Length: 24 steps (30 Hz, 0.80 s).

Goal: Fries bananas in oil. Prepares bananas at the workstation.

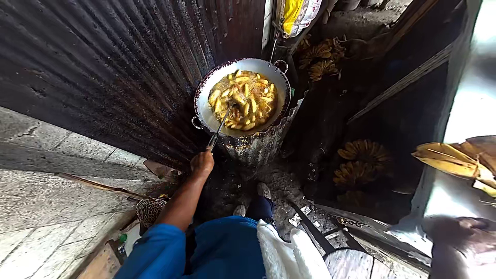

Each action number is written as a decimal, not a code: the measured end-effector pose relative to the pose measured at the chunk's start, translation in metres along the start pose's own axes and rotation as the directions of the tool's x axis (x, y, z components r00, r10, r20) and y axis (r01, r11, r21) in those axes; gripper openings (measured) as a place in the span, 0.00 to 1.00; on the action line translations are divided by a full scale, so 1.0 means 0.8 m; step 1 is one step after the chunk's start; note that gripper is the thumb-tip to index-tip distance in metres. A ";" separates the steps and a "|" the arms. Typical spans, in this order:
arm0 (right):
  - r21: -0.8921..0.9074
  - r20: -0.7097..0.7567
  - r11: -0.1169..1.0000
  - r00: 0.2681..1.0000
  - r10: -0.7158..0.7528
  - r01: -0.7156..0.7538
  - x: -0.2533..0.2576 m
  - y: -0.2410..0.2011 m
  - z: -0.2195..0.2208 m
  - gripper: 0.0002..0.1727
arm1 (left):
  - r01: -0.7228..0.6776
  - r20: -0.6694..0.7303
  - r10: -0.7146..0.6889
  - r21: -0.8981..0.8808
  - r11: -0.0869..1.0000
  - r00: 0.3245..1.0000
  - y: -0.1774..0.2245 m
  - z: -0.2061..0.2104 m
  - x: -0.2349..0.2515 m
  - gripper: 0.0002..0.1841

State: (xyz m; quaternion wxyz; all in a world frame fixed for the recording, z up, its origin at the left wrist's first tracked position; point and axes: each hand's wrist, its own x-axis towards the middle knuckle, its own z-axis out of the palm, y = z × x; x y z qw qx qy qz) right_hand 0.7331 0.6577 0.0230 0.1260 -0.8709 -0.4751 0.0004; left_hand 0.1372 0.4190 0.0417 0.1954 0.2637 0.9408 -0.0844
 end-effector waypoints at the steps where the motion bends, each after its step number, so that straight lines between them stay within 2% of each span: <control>1: 0.001 0.003 1.000 1.000 -0.003 0.003 0.000 0.001 0.000 0.27 | 0.000 0.002 0.000 -0.037 0.999 1.000 0.014 0.006 0.009 0.24; 3: -0.008 0.008 1.000 1.000 -0.006 0.006 0.002 0.004 0.002 0.28 | -0.030 0.008 0.032 -0.187 0.982 0.999 0.037 0.016 0.029 0.21; 5: -0.005 0.021 1.000 1.000 -0.011 0.011 0.000 0.002 -0.002 0.27 | -0.045 0.036 0.070 -0.461 0.886 0.997 0.059 0.025 0.046 0.22; 6: 0.008 0.028 1.000 0.999 -0.017 0.017 -0.001 0.001 -0.005 0.27 | -0.014 0.068 0.072 -0.619 0.786 0.995 0.069 0.029 0.050 0.23; 8: 0.019 0.032 1.000 0.999 -0.022 0.022 -0.002 0.000 -0.005 0.26 | 0.179 0.233 0.057 -0.862 0.475 0.971 0.088 0.034 0.052 0.25; 9: 0.020 0.026 1.000 0.999 -0.022 0.021 -0.002 0.000 -0.004 0.26 | 0.267 0.310 0.075 -0.899 0.348 0.948 0.093 0.029 0.048 0.25; 10: 0.026 0.016 0.999 1.000 -0.024 0.024 -0.002 -0.001 -0.004 0.26 | 0.316 0.355 0.095 -0.904 0.287 0.930 0.092 0.025 0.042 0.26; 12: 0.015 0.001 0.999 0.999 -0.032 0.032 -0.004 -0.004 -0.010 0.26 | 0.324 0.374 0.135 -0.900 0.292 0.917 0.074 0.010 0.022 0.24; 15: 0.001 -0.007 1.000 1.000 -0.029 0.029 -0.006 -0.007 -0.011 0.26 | 0.302 0.360 0.145 -0.899 0.317 0.921 0.008 -0.005 -0.008 0.22; 17: 0.004 -0.001 1.000 1.000 -0.028 0.028 -0.006 -0.008 -0.011 0.26 | 0.312 0.349 0.103 -0.912 0.267 0.931 -0.034 -0.007 -0.034 0.22; 19: 0.020 0.008 0.999 1.000 -0.027 0.027 -0.004 -0.004 -0.007 0.27 | 0.289 0.308 0.036 -0.922 0.257 0.951 -0.056 -0.009 -0.056 0.23; 21: 0.016 0.014 1.000 1.000 -0.015 0.015 -0.003 -0.004 -0.007 0.27 | 0.245 0.245 -0.041 -0.910 0.335 0.969 -0.051 -0.014 -0.058 0.24; 24: -0.010 0.007 1.000 1.000 -0.018 0.018 -0.004 -0.006 -0.009 0.26 | 0.161 0.126 -0.102 -0.823 0.544 0.987 -0.018 -0.009 -0.014 0.27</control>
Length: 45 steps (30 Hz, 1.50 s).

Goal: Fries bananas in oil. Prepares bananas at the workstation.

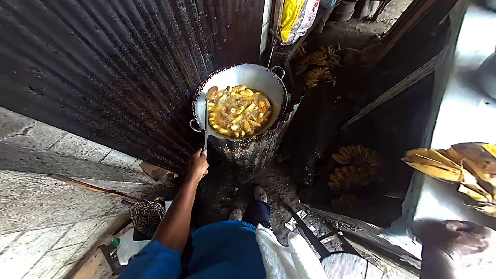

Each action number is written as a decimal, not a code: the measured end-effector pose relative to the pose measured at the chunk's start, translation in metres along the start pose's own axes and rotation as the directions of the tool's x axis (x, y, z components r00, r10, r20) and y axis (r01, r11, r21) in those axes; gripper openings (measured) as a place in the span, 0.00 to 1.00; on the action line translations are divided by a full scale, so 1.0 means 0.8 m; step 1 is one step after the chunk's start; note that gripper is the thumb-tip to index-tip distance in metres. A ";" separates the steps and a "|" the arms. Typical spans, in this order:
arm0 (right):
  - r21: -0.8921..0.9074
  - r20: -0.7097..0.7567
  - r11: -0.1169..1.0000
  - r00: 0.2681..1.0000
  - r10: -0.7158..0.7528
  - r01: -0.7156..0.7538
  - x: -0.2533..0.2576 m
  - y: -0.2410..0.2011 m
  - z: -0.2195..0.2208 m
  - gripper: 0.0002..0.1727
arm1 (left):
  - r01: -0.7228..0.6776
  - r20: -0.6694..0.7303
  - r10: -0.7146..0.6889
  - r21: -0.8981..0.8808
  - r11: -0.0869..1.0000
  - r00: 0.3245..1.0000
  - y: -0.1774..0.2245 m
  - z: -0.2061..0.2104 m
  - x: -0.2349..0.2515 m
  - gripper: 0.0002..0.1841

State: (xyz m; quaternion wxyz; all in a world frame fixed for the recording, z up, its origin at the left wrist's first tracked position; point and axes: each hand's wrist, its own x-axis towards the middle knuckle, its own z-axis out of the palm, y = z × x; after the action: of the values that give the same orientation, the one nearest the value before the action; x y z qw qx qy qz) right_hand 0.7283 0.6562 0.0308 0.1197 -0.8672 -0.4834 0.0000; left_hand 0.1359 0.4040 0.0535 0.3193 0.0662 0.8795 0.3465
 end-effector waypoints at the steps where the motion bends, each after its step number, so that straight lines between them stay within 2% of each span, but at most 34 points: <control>1: -0.004 -0.011 1.000 1.000 -0.002 0.002 0.001 0.000 0.000 0.26 | -0.005 -0.015 0.006 0.052 0.999 1.000 0.009 0.015 0.021 0.27; 3: -0.005 -0.033 1.000 0.999 0.002 -0.002 0.002 0.000 0.003 0.26 | 0.006 0.003 -0.006 0.051 0.999 1.000 0.024 0.051 0.058 0.27; 5: -0.001 -0.046 1.000 0.999 0.019 -0.019 0.003 0.000 0.006 0.25 | 0.087 0.097 -0.078 -0.093 0.992 0.992 0.038 0.087 0.082 0.27; 8: 0.014 -0.056 0.999 0.997 0.045 -0.045 0.001 -0.005 0.002 0.24 | 0.245 0.267 -0.157 -0.339 0.908 0.951 0.060 0.136 0.099 0.27; 11: 0.034 -0.046 0.998 0.997 0.061 -0.060 -0.001 -0.005 0.001 0.23 | 0.345 0.436 -0.109 -0.509 0.789 0.893 0.061 0.145 0.101 0.28; 13: 0.039 -0.038 0.998 0.998 0.059 -0.057 -0.002 -0.005 0.001 0.23 | 0.373 0.527 -0.036 -0.549 0.748 0.849 0.049 0.137 0.109 0.24; 16: 0.031 -0.042 0.998 0.998 0.050 -0.049 0.000 -0.005 0.003 0.23 | 0.304 0.528 -0.057 -0.393 0.868 0.847 0.046 0.112 0.082 0.26; 19: 0.043 -0.030 0.998 0.998 0.050 -0.049 -0.004 -0.008 -0.003 0.23 | 0.162 0.478 -0.072 -0.150 0.975 0.876 0.032 0.076 0.037 0.23; 22: 0.065 -0.020 0.997 0.999 0.034 -0.032 -0.006 -0.008 -0.008 0.22 | -0.032 0.427 -0.021 0.115 0.993 0.904 0.017 0.031 -0.004 0.24; 25: 0.083 -0.013 0.996 1.000 0.006 -0.005 -0.008 -0.006 -0.009 0.23 | -0.177 0.376 0.015 0.400 0.899 0.926 0.006 -0.020 -0.046 0.25; 27: 0.088 -0.007 0.996 1.000 -0.002 0.002 -0.004 -0.002 -0.001 0.24 | -0.230 0.340 0.046 0.525 0.819 0.939 -0.002 -0.057 -0.069 0.27; 32: 0.100 0.032 0.995 0.999 0.000 -0.003 0.006 0.009 0.015 0.25 | -0.254 0.243 0.137 0.558 0.790 0.960 -0.020 -0.151 -0.114 0.27; 39: 0.095 0.018 0.995 1.000 0.011 -0.012 0.011 0.015 0.019 0.26 | -0.224 0.169 0.150 0.628 0.745 0.974 -0.015 -0.264 -0.165 0.22; 42: 0.093 0.008 0.996 1.000 0.017 -0.018 0.014 0.019 0.020 0.26 | -0.279 0.207 0.186 0.731 0.623 0.960 -0.006 -0.274 -0.165 0.21; 45: 0.080 0.008 0.997 1.000 0.022 -0.023 0.012 0.017 0.016 0.26 | -0.335 0.291 0.165 0.801 0.497 0.942 0.005 -0.222 -0.136 0.23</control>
State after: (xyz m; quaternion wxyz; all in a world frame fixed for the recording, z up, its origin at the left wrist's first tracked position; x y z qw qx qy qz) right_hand 0.7434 0.6598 0.0169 0.1526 -0.8671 -0.4736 0.0235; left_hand 0.1129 0.2695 0.2112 0.2702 0.3686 0.8855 -0.0835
